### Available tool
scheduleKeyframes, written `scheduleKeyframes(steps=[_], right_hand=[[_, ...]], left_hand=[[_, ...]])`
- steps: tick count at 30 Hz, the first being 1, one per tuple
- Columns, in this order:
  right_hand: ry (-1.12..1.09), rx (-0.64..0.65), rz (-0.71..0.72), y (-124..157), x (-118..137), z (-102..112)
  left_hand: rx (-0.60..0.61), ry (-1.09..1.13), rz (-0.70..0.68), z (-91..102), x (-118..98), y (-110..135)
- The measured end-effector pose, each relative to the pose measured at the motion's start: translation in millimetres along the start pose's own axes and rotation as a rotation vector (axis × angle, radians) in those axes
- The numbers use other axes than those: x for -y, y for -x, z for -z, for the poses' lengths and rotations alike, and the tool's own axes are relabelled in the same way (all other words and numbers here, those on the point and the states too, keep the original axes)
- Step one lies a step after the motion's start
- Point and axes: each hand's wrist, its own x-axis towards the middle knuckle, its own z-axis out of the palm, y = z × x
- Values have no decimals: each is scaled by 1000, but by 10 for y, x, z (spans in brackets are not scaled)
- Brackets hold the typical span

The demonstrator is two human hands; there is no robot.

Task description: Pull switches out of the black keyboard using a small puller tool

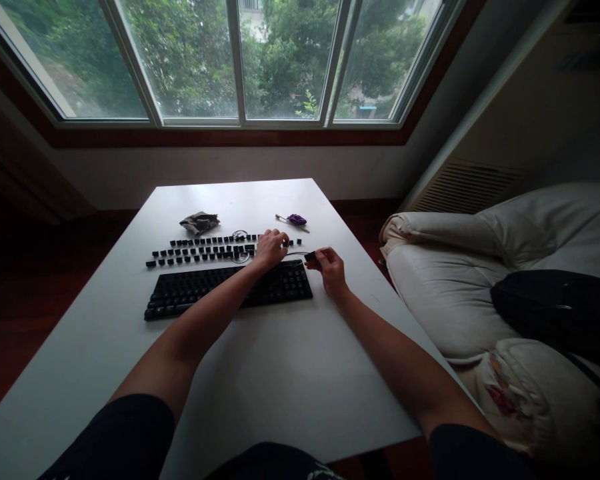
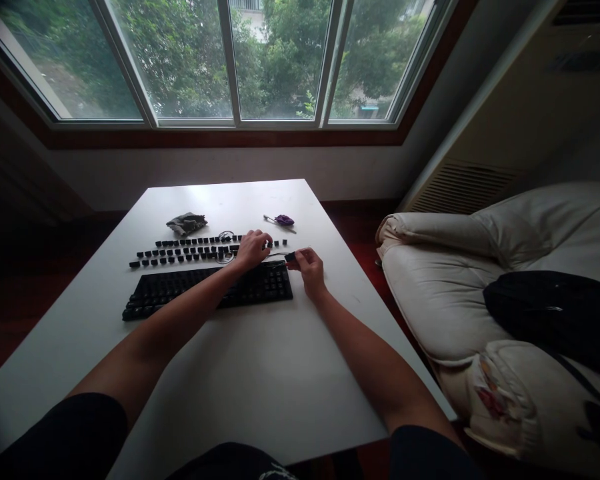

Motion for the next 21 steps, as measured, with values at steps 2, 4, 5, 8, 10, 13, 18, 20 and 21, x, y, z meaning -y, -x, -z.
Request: scheduleKeyframes(steps=[2, 4, 5, 8, 10, 13, 18, 20, 21], right_hand=[[12, -2, -4, 3, 1, -3], [18, -3, -10, 7, 0, -7], [19, 0, -12, 8, -2, -8], [10, 14, -11, 12, -10, -10], [-4, 25, -4, 13, -17, -10], [-19, 32, 0, 13, -25, -12], [-21, 27, 4, 16, -21, -24], [-22, 30, 2, 21, -11, -31], [-19, 30, -2, 23, -6, -34]], left_hand=[[28, -22, -5, -38, -28, -22], [40, -40, -12, -69, -41, -30], [40, -51, -15, -80, -42, -30], [34, -106, -8, -94, -35, -28], [41, -139, 10, -93, -32, -31], [54, -156, 31, -92, -36, -42], [53, -150, 52, -127, -45, -63], [56, -148, 63, -142, -39, -70], [61, -147, 66, -147, -34, -73]])
